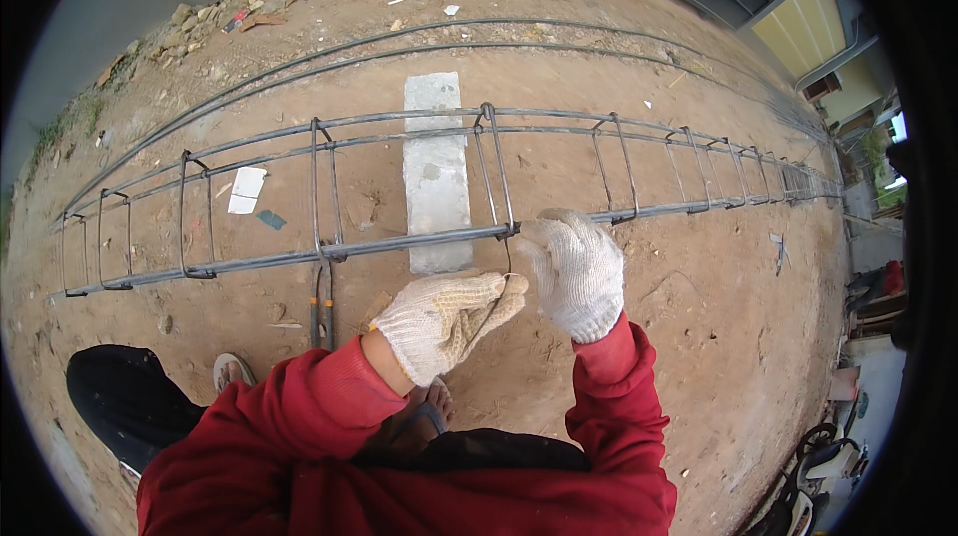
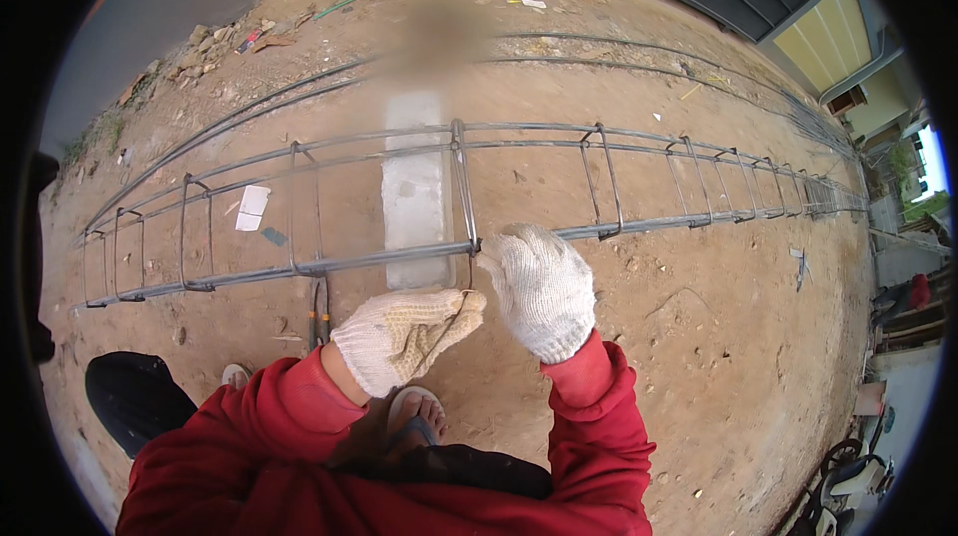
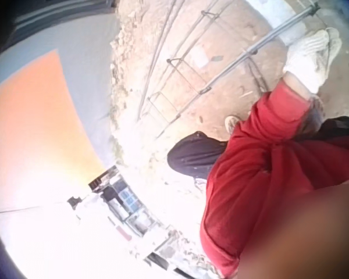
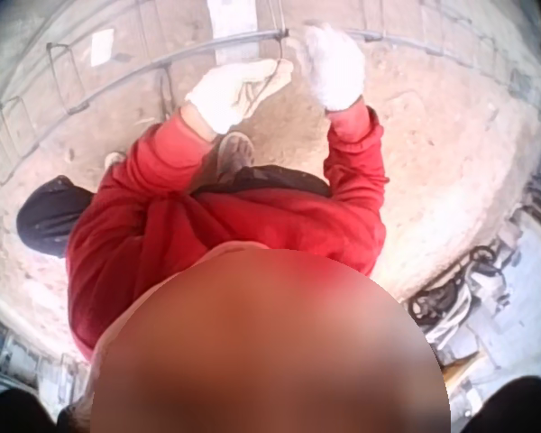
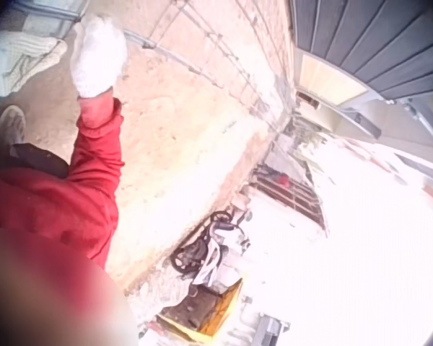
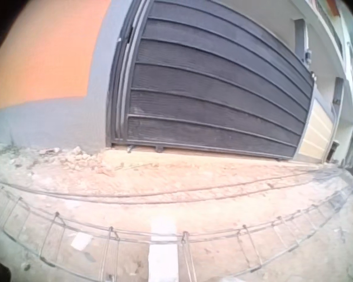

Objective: The person assembles a rebar cage by tying intersecting steel bars with wire. They use pliers to twist and secure the wire at each joint, moving along the structure to complete multiple connections.

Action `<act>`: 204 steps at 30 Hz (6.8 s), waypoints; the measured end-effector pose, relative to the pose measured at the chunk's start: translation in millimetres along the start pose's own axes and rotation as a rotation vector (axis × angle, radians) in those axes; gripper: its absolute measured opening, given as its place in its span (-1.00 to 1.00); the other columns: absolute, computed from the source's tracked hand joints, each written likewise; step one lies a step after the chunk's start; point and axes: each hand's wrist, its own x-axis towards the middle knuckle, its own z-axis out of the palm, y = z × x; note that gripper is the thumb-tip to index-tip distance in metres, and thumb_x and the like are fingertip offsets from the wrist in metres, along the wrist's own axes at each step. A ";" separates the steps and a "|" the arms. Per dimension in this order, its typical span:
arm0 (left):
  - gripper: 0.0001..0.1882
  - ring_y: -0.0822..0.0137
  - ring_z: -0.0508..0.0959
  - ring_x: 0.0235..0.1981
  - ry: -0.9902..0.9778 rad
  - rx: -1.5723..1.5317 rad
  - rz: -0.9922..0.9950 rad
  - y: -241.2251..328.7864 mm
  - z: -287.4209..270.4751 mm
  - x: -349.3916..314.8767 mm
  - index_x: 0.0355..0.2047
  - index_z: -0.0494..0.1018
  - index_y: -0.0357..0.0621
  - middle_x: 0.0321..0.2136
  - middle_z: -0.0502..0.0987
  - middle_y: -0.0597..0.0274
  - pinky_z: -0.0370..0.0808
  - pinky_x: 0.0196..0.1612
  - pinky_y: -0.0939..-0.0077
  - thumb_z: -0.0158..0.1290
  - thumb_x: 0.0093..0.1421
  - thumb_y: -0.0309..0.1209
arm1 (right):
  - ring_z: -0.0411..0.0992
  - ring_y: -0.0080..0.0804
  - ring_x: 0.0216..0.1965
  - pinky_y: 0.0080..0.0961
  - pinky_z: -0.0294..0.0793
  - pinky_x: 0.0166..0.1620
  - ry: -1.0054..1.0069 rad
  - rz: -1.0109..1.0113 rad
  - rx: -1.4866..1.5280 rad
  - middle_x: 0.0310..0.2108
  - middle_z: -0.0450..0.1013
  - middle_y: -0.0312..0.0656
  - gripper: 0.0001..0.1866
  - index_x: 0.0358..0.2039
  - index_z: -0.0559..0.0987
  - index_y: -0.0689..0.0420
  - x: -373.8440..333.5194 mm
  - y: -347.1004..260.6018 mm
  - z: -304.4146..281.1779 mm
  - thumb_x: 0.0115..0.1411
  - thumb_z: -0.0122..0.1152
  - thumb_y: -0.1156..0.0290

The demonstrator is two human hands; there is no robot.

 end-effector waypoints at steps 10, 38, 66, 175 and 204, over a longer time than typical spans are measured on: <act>-0.67 0.46 0.55 -0.37 -0.595 -0.266 -0.589 52.5 7.4 38.8 0.05 0.33 -0.51 -0.23 0.50 0.11 0.60 -0.39 0.69 -0.28 0.48 -0.45 | 0.51 -0.06 -0.30 -0.21 0.51 -0.25 -0.027 -0.004 0.026 -0.35 0.49 -0.13 -0.72 -0.20 0.58 0.11 8.7 -1.6 -7.9 0.02 0.33 0.45; -0.75 -0.10 0.42 0.11 0.044 1.849 2.025 30.3 15.5 35.9 -0.48 0.57 -0.02 0.11 0.45 0.06 0.38 0.13 0.08 0.38 -0.21 -0.42 | 0.54 -0.51 -0.38 -0.53 0.62 -0.26 -0.057 0.446 0.932 -0.41 0.53 -0.21 -0.72 -0.14 0.59 0.29 92.5 -9.2 -33.2 0.39 0.09 0.30; -0.71 0.06 0.57 -0.18 -0.101 2.005 1.906 28.9 2.7 54.5 -0.31 0.57 -0.18 -0.30 0.57 0.13 0.37 0.21 -0.01 0.38 -0.06 -0.45 | 0.55 -0.41 -0.40 -0.49 0.55 -0.30 0.268 0.514 1.049 -0.48 0.49 -0.18 -0.76 -0.22 0.55 0.32 -10.5 54.8 11.5 0.40 0.03 0.39; -0.56 0.19 0.61 -0.03 -1.008 -0.542 -0.272 -147.2 62.5 77.2 0.06 0.48 -0.21 -0.01 0.58 0.11 0.59 0.10 0.25 0.07 0.35 -0.13 | 0.59 0.00 -0.40 -0.10 0.55 -0.41 -1.283 0.231 -1.168 -0.41 0.56 -0.01 -0.75 -0.09 0.46 0.12 121.1 -174.0 -116.1 0.20 0.04 0.44; -0.59 0.19 0.60 -0.03 -0.974 -0.538 -0.209 -133.2 71.1 69.7 0.07 0.46 -0.22 0.01 0.56 0.09 0.58 0.07 0.22 0.00 0.41 -0.15 | 0.59 -0.01 -0.45 -0.13 0.54 -0.47 -1.206 0.112 -1.170 -0.41 0.52 0.01 -0.75 -0.06 0.44 0.11 108.8 -150.0 -119.8 0.23 0.03 0.43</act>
